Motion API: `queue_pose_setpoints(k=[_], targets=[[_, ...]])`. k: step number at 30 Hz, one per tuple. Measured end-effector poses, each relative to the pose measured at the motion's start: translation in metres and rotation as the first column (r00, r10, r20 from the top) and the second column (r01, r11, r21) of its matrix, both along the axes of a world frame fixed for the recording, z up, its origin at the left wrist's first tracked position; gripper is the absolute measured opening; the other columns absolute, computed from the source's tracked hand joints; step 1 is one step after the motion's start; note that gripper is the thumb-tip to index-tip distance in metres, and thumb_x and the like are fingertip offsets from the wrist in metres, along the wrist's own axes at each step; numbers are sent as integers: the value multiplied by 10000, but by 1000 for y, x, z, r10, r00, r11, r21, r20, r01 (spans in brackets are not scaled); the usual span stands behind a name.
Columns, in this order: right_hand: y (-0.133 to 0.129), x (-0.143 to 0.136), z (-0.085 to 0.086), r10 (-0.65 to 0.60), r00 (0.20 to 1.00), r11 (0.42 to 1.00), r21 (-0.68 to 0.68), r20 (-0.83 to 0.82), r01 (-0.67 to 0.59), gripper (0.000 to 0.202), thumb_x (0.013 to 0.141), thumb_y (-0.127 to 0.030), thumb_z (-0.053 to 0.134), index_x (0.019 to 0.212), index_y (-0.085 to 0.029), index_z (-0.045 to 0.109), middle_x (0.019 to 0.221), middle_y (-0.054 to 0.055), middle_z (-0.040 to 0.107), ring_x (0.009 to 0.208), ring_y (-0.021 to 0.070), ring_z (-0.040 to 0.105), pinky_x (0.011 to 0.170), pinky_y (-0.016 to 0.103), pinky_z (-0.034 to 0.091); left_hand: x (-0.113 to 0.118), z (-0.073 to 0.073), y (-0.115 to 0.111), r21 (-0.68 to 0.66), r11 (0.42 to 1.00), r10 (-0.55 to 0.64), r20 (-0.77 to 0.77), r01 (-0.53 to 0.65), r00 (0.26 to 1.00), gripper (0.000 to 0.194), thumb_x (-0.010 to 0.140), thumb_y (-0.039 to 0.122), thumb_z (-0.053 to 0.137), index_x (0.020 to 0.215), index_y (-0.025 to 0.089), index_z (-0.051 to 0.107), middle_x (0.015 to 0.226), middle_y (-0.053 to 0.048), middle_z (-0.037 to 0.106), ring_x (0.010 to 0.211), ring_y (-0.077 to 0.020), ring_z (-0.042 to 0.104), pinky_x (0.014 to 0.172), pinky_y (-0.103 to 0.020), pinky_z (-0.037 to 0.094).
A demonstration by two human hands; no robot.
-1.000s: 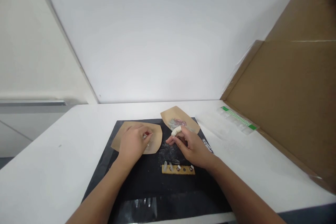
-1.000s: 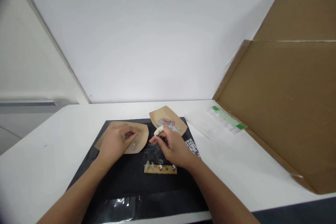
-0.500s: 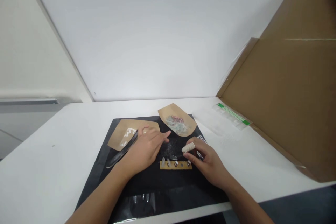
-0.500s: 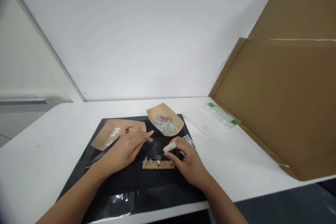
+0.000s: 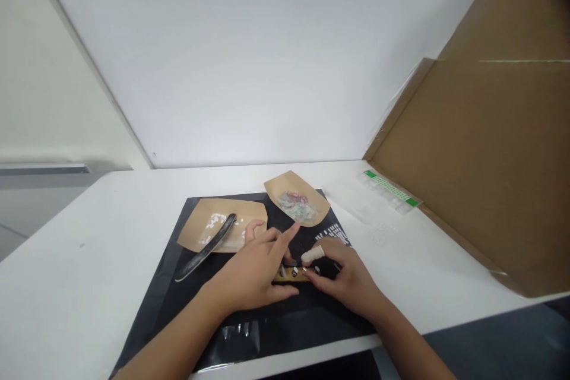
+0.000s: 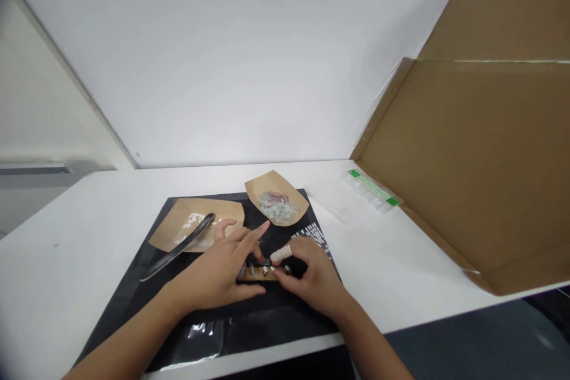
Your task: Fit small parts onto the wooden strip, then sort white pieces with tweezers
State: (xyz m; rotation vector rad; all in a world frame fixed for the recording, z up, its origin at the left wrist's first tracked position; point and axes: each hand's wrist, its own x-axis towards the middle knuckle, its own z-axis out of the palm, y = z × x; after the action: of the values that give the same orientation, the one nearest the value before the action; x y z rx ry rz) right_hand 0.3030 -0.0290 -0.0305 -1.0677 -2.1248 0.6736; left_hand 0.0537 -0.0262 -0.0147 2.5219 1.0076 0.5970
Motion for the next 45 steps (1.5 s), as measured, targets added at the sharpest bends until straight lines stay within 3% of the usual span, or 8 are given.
queue_pose_setpoints(k=[9, 18, 26, 35, 45], targets=[[2, 1, -1, 3, 993, 999, 40, 117, -8, 89, 875, -233, 736, 941, -268, 688, 880, 14, 721, 905, 239, 656, 886, 429, 473, 9, -9, -2, 44, 997, 60, -62, -57, 996, 951, 852, 346, 808, 1596, 240, 225, 1006, -45, 767, 1102, -298, 606, 1146, -633, 187], [3, 7, -5, 47, 995, 998, -41, 91, -43, 146, 908, -286, 755, 1043, -280, 699, 938, 17, 746, 916, 237, 664, 854, 403, 500, 11, -11, -2, 34, 996, 81, -53, -80, 995, 781, 854, 333, 810, 1499, 242, 379, 962, -26, 775, 1100, -306, 587, 1139, -647, 144], [3, 16, -9, 25, 994, 1000, -4, 105, -25, 294, 893, -373, 797, 1163, -328, 690, 1007, -4, 787, 1047, 272, 671, 979, 467, 451, 12, -6, -4, 42, 994, 99, -78, -96, 992, 721, 857, 327, 799, 1464, 223, 424, 970, -44, 763, 1100, -316, 588, 1135, -657, 150], [1, 12, -8, 14, 996, 996, -84, 86, -7, 369, 925, -326, 767, 1270, -330, 637, 1014, -17, 780, 1008, 239, 675, 973, 429, 448, 13, -5, -4, 21, 995, 95, -77, -94, 992, 720, 859, 306, 796, 1467, 217, 420, 992, -63, 770, 1119, -317, 576, 1129, -661, 138], [2, 11, -13, -9, 995, 999, -31, 98, 12, 342, 908, -327, 786, 1210, -298, 628, 959, -21, 779, 952, 236, 674, 925, 418, 444, 14, -4, -4, 18, 995, 102, -73, -101, 992, 711, 850, 308, 807, 1444, 208, 431, 966, -42, 768, 1116, -319, 583, 1121, -641, 164]])
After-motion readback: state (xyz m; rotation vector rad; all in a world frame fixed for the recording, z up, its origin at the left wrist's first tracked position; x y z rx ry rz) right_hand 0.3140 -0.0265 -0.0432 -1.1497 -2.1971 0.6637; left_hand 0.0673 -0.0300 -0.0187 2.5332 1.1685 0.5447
